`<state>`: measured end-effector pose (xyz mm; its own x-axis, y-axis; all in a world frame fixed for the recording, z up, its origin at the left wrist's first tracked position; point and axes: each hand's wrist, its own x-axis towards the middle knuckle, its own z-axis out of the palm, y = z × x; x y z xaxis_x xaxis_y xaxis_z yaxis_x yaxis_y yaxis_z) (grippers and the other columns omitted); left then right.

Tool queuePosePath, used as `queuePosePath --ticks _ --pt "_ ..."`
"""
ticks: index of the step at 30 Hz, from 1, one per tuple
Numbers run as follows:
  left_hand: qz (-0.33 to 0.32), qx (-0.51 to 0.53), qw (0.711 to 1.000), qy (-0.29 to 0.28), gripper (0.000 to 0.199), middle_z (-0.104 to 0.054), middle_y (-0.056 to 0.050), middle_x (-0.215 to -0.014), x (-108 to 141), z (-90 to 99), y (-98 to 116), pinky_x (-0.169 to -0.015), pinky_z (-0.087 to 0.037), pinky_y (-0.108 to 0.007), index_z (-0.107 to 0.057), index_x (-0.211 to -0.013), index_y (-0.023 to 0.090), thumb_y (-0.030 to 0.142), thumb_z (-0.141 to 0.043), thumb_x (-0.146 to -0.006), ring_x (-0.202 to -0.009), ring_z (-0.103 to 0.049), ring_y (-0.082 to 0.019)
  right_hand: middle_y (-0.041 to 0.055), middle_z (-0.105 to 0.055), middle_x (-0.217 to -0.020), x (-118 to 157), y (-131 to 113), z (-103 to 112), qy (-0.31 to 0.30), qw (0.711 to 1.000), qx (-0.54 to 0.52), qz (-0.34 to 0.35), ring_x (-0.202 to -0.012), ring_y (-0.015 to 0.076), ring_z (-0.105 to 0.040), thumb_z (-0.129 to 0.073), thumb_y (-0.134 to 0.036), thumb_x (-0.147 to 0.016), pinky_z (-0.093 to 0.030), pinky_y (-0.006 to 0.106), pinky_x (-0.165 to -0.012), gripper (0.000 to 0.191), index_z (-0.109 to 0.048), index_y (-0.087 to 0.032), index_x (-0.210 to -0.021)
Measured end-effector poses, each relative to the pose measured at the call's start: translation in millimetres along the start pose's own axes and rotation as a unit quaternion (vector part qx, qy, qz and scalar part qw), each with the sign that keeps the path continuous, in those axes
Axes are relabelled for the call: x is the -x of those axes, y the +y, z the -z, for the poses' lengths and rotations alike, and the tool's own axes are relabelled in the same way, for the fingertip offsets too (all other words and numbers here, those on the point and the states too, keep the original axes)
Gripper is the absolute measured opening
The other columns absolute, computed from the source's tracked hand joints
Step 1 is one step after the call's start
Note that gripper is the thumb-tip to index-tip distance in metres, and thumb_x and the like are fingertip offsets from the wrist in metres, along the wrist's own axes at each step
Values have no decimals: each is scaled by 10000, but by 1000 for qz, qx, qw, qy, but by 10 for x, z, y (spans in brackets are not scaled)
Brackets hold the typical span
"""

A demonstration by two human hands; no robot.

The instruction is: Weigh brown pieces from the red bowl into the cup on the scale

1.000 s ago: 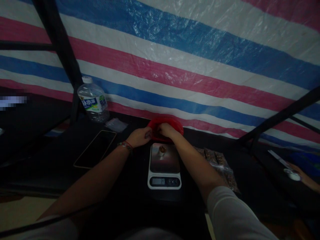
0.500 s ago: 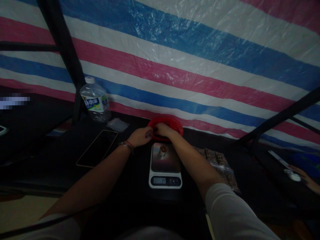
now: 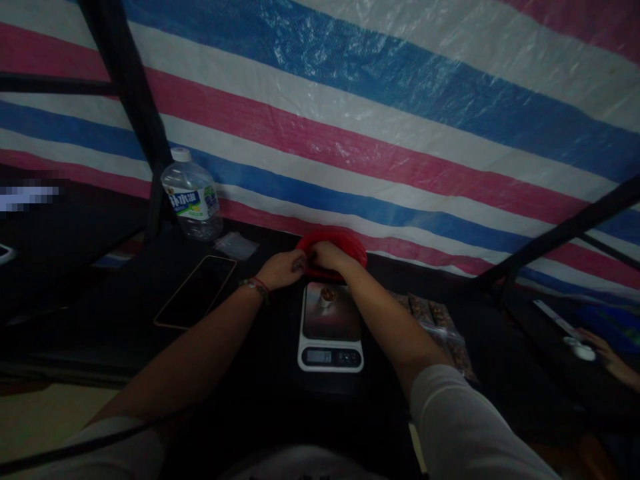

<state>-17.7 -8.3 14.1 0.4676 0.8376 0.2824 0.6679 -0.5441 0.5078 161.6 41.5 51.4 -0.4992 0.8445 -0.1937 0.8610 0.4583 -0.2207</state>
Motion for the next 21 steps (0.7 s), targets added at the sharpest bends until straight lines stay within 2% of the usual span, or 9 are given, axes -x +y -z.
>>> queuePosePath --ticks 5,11,13,16,18,21 --pt "10 -4 1000 -2 156 -688 -19 -863 -1 19 30 -646 -437 -262 -594 -909 224 245 -514 -777 -763 -650 -187 44 -742 -960 221 47 107 82 994 -53 38 -848 150 -659 -586 -84 -789 -447 208 -756 251 -748 -169 -960" --pt "20 4 1000 -6 164 -687 -19 -860 4 24 43 -656 -444 -250 -596 -908 216 227 -520 -763 -777 -651 -182 33 -734 -953 752 -67 205 121 983 -123 60 -851 148 -650 -626 -118 -779 -452 219 -767 216 -754 -178 -942" --pt "19 3 1000 -2 163 -688 -21 -858 6 17 40 -648 -441 -252 -602 -907 216 232 -521 -767 -771 -649 -184 37 -726 -958 944 -138 238 111 981 -133 86 -857 143 -645 -626 -107 -770 -448 214 -760 209 -752 -169 -925" --pt "11 0 1000 2 172 -687 -19 -847 6 6 28 -646 -437 -256 -600 -924 217 235 -520 -773 -763 -649 -185 28 -714 -892 1144 -225 266 62 984 -117 119 -799 132 -631 -639 -122 -762 -435 210 -706 170 -752 -173 -878" --pt "6 -3 1000 2 181 -684 -17 -838 5 0 16 -646 -434 -256 -592 -931 214 228 -522 -765 -753 -646 -183 20 -705 -864 1200 -258 266 30 984 -106 140 -772 124 -622 -643 -119 -758 -426 207 -685 161 -753 -181 -856" --pt "-1 -4 1000 6 181 -680 -16 -841 2 -7 1 -654 -432 -255 -583 -924 212 216 -518 -755 -756 -644 -179 23 -700 -860 1207 -276 255 15 984 -96 152 -775 123 -619 -631 -92 -761 -422 207 -692 165 -756 -183 -819"
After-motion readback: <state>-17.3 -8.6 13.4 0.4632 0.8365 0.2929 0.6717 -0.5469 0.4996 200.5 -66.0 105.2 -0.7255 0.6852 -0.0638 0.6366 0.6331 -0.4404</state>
